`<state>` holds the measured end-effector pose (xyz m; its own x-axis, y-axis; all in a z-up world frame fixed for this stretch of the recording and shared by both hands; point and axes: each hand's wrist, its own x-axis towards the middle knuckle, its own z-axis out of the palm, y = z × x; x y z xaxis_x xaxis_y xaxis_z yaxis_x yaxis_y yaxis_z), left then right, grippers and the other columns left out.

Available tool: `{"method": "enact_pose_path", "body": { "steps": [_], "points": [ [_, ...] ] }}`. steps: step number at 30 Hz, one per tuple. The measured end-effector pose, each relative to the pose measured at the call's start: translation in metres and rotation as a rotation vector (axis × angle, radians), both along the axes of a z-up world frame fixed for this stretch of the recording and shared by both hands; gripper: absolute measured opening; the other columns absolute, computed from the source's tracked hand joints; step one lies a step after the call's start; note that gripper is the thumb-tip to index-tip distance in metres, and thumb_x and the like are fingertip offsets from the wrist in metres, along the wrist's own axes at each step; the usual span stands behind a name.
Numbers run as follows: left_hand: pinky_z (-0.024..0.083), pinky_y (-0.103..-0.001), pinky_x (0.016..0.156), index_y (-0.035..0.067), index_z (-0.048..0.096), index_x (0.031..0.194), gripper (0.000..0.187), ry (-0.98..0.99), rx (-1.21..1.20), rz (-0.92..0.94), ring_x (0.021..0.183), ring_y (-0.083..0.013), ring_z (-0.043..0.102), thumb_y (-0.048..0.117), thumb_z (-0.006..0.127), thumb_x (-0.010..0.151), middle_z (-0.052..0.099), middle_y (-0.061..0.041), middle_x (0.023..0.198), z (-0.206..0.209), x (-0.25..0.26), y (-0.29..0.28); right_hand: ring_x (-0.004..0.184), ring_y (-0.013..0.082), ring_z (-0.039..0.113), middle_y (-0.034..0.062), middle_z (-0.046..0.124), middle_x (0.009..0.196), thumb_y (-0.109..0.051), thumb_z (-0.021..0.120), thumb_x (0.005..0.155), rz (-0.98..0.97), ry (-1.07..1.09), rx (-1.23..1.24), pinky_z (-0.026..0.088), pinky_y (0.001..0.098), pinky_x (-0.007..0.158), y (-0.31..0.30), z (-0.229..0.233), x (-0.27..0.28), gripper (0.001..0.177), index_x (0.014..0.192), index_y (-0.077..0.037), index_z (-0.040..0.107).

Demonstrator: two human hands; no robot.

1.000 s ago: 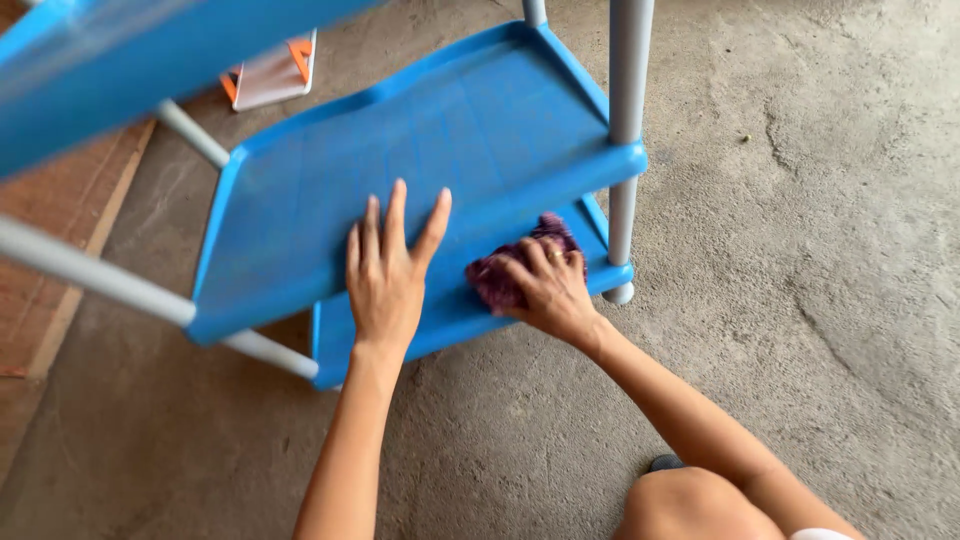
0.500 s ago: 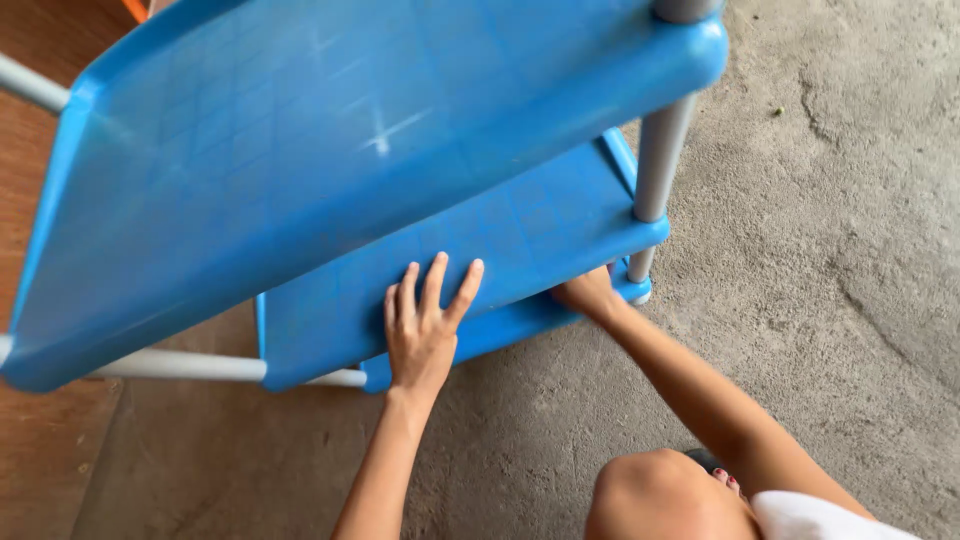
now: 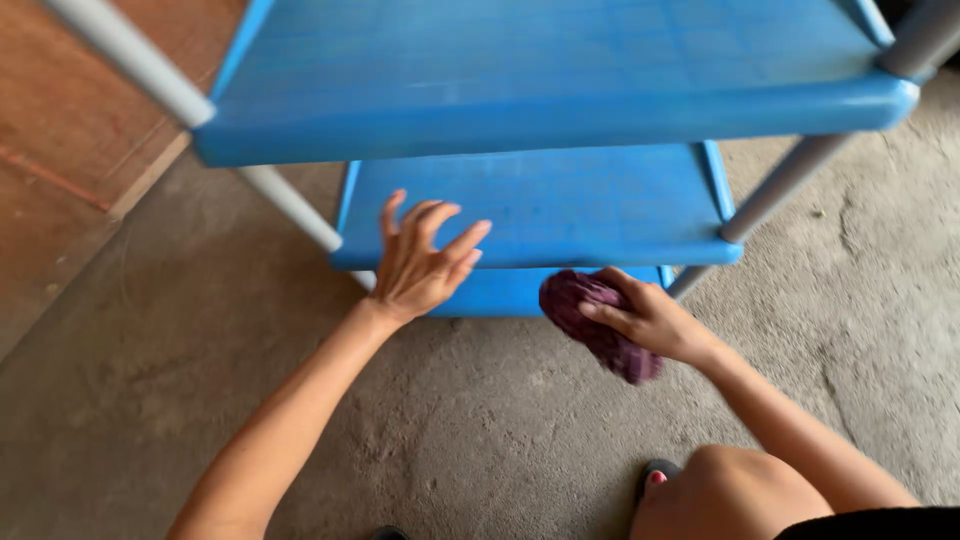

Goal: The person wipes the surfaces of a blue plastic shelving unit using a purple cloth. They systematically clean the bottom shelf, middle shelf, and top shelf, moving around the unit to reach all sides. The person also wipes the vertical support poles of the shelving unit.

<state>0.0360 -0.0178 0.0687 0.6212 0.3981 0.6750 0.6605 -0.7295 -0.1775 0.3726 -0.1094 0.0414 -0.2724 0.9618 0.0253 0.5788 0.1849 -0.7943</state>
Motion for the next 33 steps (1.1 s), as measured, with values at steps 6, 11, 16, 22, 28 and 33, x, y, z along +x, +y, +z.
{"method": "enact_pose_path", "body": {
  "steps": [6, 11, 16, 22, 28, 33],
  "points": [
    [0.024, -0.055, 0.113, 0.009, 0.040, 0.145, 0.053, -0.534, 0.101, 0.356, 0.131, -0.0357, 0.037, 0.029, 0.068, 0.105, 0.041, -0.018, 0.136, -0.010, -0.086, 0.003, 0.075, 0.0310, 0.081, 0.0227, 0.080, 0.094, -0.055, 0.056, 0.093, -0.095, -0.244, -0.066, 0.064, 0.0407, 0.072, 0.009, 0.117, -0.033, 0.066, 0.144, -0.013, 0.053],
    [0.041, -0.045, 0.106, 0.003, 0.031, 0.149, 0.063, -1.016, -0.244, 0.146, 0.121, -0.0273, 0.050, 0.038, 0.064, 0.107, 0.047, -0.017, 0.130, -0.022, -0.103, 0.030, 0.082, 0.0438, 0.074, 0.0292, 0.068, 0.115, -0.052, 0.048, 0.105, -0.141, -0.765, 0.317, 0.063, 0.0517, 0.068, 0.052, 0.161, -0.096, 0.071, 0.161, -0.011, 0.034],
    [0.054, -0.039, 0.076, 0.003, 0.040, 0.138, 0.068, -1.017, -0.539, -0.056, 0.087, -0.0205, 0.066, 0.062, 0.048, 0.106, 0.062, -0.006, 0.096, -0.023, -0.109, 0.043, 0.144, 0.0491, 0.032, 0.0267, 0.032, 0.156, -0.074, 0.053, 0.090, 0.223, -0.879, 0.516, 0.030, 0.0787, 0.104, 0.099, 0.134, -0.137, 0.092, 0.162, -0.021, 0.028],
    [0.050, -0.040, 0.066, 0.007, 0.060, 0.102, 0.063, -0.998, -0.493, 0.009, 0.072, -0.0246, 0.065, 0.067, 0.040, 0.103, 0.061, -0.010, 0.080, -0.025, -0.117, 0.044, 0.148, 0.0390, 0.026, 0.0106, 0.028, 0.163, -0.074, 0.046, 0.090, 0.303, -0.860, 0.543, 0.022, 0.0735, 0.112, 0.151, 0.061, -0.168, 0.072, 0.154, -0.039, 0.040],
    [0.050, -0.043, 0.067, 0.006, 0.064, 0.098, 0.062, -1.076, -0.313, 0.038, 0.074, -0.0336, 0.065, 0.064, 0.042, 0.104, 0.063, -0.014, 0.079, -0.027, -0.100, 0.052, 0.132, 0.0358, 0.051, 0.0138, 0.057, 0.145, -0.061, 0.054, 0.096, 0.014, -0.614, 0.533, 0.043, 0.0594, 0.103, 0.267, 0.021, -0.149, 0.060, 0.144, -0.024, 0.058],
    [0.049, -0.044, 0.067, 0.008, 0.061, 0.093, 0.059, -1.088, -0.318, 0.093, 0.073, -0.0345, 0.064, 0.063, 0.042, 0.104, 0.062, -0.013, 0.079, -0.031, -0.100, 0.064, 0.116, 0.0372, 0.063, 0.0160, 0.069, 0.126, -0.053, 0.048, 0.111, -0.207, -0.582, 0.393, 0.048, 0.0551, 0.095, 0.340, 0.014, -0.204, 0.045, 0.133, -0.018, 0.066]
  ]
}}
